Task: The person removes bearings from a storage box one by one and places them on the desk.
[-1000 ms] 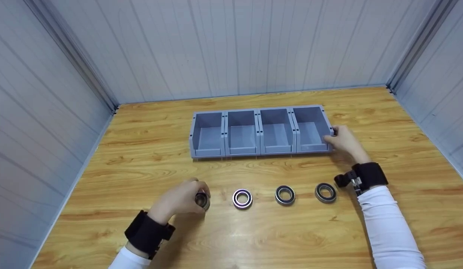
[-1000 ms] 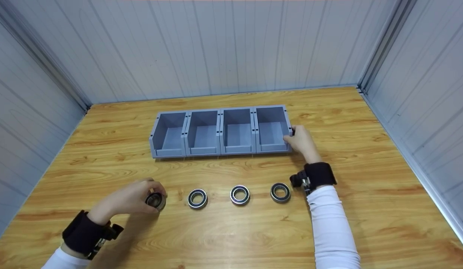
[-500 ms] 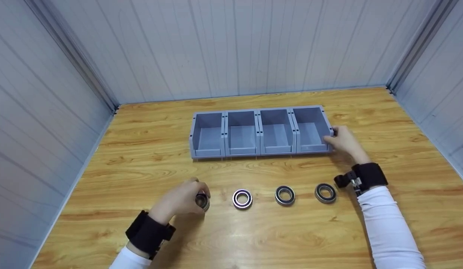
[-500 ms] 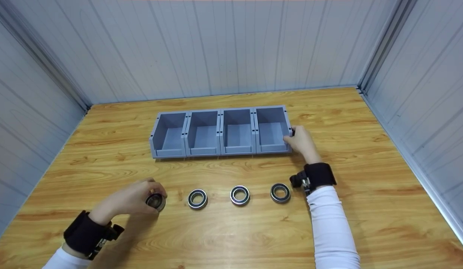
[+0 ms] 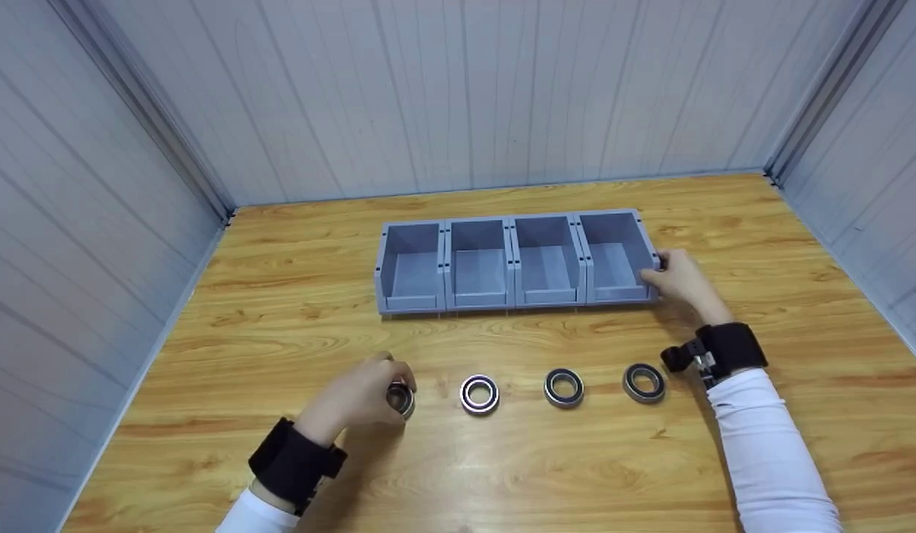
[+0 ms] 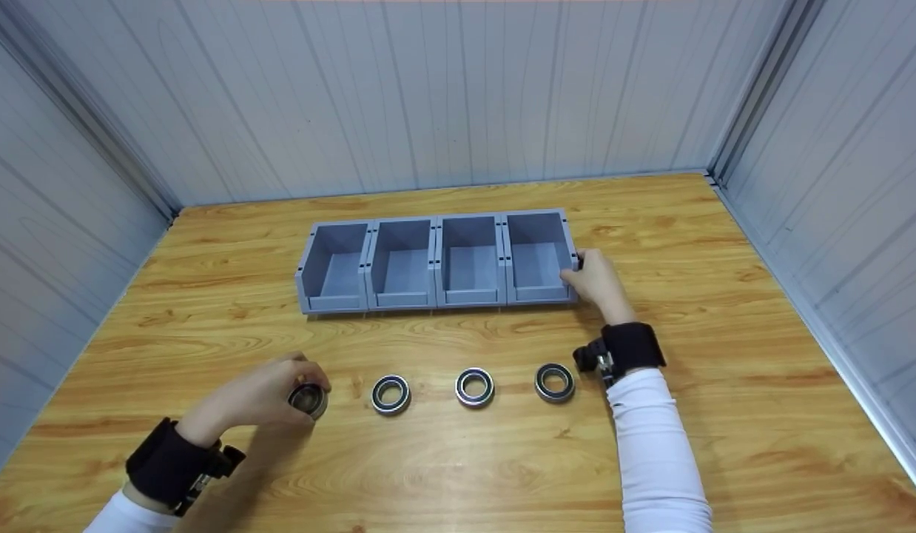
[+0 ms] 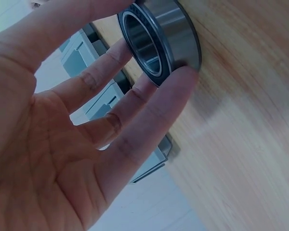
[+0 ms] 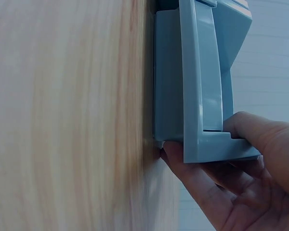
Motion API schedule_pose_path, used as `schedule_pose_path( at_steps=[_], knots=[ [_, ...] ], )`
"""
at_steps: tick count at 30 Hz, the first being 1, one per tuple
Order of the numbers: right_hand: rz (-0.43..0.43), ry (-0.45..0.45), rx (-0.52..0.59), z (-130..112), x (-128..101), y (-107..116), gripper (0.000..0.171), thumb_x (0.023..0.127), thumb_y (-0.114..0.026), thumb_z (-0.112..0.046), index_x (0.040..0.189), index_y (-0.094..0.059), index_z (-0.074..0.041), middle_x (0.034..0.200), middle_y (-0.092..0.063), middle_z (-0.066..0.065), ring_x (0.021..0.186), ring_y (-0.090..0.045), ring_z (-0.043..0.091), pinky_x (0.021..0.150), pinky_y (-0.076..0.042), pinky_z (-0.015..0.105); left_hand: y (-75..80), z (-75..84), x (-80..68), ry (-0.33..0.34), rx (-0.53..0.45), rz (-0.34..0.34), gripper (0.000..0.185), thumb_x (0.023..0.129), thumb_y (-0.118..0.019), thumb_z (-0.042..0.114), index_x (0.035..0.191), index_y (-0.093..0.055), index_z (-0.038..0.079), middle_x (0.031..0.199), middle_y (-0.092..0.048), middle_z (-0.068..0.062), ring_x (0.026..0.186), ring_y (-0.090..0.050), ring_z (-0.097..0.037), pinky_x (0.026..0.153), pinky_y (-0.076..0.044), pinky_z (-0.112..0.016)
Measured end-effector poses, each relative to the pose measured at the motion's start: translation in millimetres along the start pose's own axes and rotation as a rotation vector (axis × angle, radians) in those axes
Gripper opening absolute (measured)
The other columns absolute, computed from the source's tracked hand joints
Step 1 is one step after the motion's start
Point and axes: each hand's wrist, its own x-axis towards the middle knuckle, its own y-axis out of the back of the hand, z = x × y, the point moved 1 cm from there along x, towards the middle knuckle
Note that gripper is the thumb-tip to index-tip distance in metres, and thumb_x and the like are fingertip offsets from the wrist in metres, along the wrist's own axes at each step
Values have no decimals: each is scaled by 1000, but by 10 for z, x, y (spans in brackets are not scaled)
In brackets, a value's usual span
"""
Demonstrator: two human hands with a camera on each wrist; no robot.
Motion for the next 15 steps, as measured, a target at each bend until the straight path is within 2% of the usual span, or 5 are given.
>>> schedule_pose_path(
  at_steps=[10, 15],
  knots=[
    [-3, -24, -12, 8, -12, -6, 28, 95, -57, -7, 114, -59, 14, 74, -59, -4, 58, -54, 2, 53, -52, 18, -1, -9, -16, -20, -13, 14, 40, 61, -84, 2, 100, -73, 6, 100, -63, -9, 91, -62, -22, 81, -58, -43],
    [9, -8, -32, 6, -6, 0, 33, 95, -59, -8, 118, -59, 16, 81, -65, 7, 60, -55, 1, 54, -51, 16, -8, -19, -38, -25, -5, 34, 41, 62, -85, 5, 101, -73, 8, 101, -63, -7, 93, -63, -23, 81, -58, -43]
  ],
)
